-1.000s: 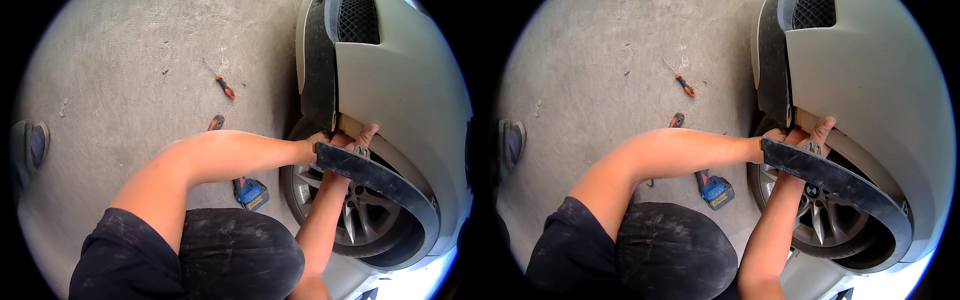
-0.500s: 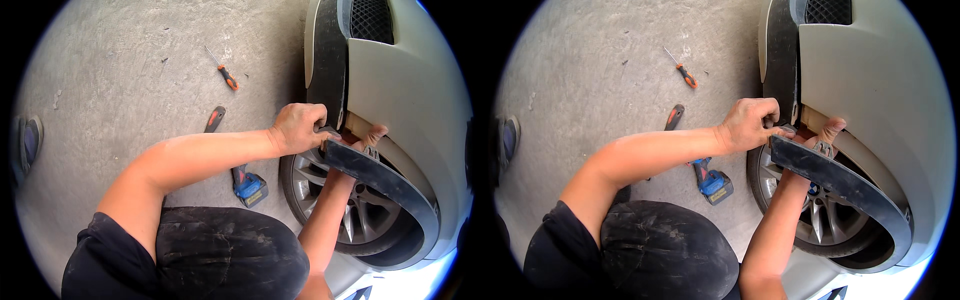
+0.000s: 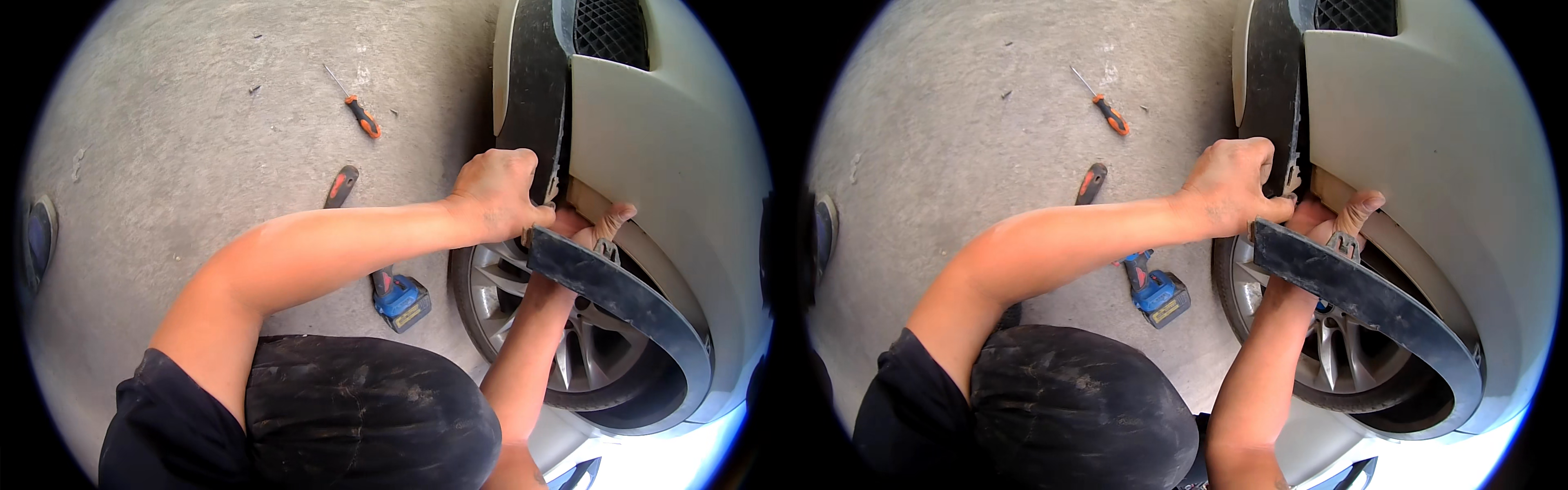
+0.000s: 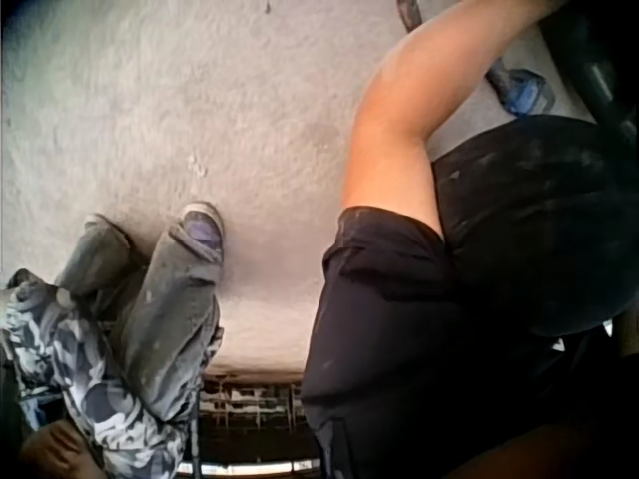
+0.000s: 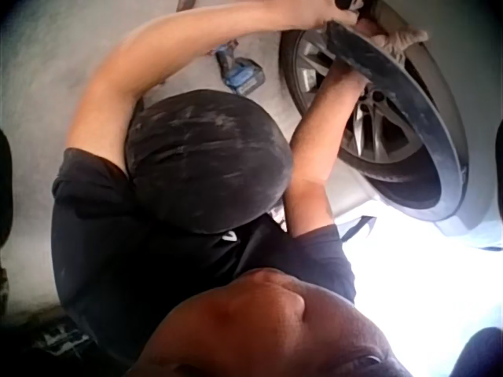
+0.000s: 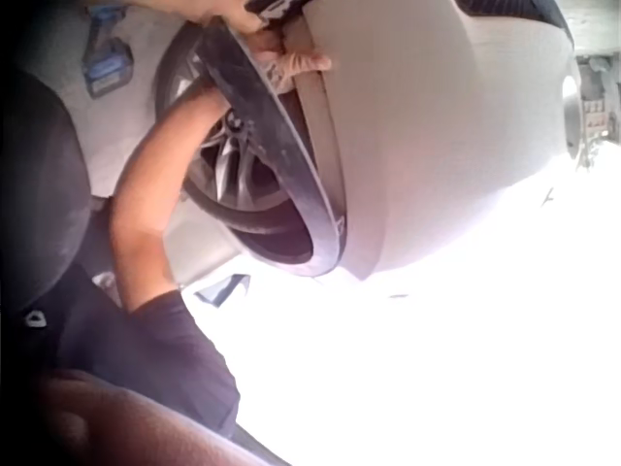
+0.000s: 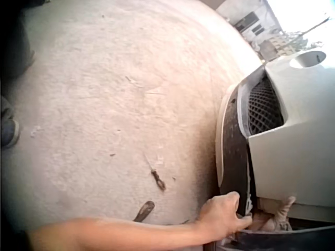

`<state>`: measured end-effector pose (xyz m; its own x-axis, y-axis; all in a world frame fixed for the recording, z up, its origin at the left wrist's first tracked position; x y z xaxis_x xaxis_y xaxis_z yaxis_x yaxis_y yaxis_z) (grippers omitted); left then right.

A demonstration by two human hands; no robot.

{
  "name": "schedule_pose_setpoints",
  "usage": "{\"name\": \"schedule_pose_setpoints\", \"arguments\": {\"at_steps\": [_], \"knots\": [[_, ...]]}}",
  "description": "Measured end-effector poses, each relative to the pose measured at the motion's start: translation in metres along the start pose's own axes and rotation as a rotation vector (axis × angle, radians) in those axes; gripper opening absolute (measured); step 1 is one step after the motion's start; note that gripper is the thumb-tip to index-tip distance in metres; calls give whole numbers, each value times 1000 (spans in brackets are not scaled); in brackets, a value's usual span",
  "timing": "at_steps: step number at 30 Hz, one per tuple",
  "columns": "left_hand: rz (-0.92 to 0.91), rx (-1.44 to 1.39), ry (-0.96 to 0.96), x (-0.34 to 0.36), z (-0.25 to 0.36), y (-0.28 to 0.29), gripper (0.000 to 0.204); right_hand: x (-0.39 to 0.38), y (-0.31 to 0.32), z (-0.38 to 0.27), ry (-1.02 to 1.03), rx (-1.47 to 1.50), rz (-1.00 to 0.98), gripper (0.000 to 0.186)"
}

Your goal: The person uses a cordless impact driver and a screwdriver to remove screws and clips from the front wheel arch liner and bumper area of a white BMW. They detach a plastic trim piece and reposition it while working around the wheel well.

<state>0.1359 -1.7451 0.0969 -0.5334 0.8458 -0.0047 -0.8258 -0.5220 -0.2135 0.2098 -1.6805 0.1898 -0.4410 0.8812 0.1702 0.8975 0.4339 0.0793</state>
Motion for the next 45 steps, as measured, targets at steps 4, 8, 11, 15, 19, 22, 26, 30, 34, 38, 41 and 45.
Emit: {"name": "schedule_pose_setpoints", "arguments": {"at_steps": [4, 8, 11, 15, 19, 22, 26, 30, 34, 38, 41, 45], "knots": [[-26, 33, 3, 3, 4, -3, 43, 0, 10, 3, -55, 11, 16, 78], [-38, 56, -11, 5, 6, 0, 43, -3, 5, 0, -148, -17, -44, 81], [-48, 47, -48, 4, 7, 2, 43, 0, 5, 1, -96, 8, -40, 81], [-98, 59, -21, 5, 9, 3, 43, -3, 0, -1, -63, 26, -54, 82], [-95, 17, 13, 4, 8, 4, 43, -4, 2, 0, -134, 89, -57, 82], [-72, 16, 2, 3, 8, 4, 43, -3, 6, 1, -163, 123, -66, 80], [-59, 54, -2, 3, 6, 2, 43, -4, -1, 2, -139, 139, -77, 78], [-76, 61, 12, 3, 6, 4, 44, -2, 1, 4, -99, 90, -16, 78], [-79, 83, -4, 3, 7, 5, 44, -3, 2, 4, -77, 24, 15, 80], [-104, 91, 4, 4, 6, 4, 44, -1, 9, 8, -67, -3, 36, 84], [-106, 81, -11, 5, 5, 3, 43, 3, 23, 15, -85, -51, 37, 86], [-112, 119, 8, 6, 10, 1, 43, 8, 26, 16, -65, -10, 1, 85]]}}
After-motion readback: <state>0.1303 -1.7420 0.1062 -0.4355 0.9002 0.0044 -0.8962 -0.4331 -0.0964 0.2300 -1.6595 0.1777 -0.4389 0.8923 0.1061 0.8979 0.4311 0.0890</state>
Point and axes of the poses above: each hand's wrist, its own x-axis towards the middle knuckle, its own y-axis out of the back of the hand, z = x × y, the point moved 3 cm from there along x, towards the middle knuckle, and after that the axes turned 5 degrees about -z, right-handed, at the moved point
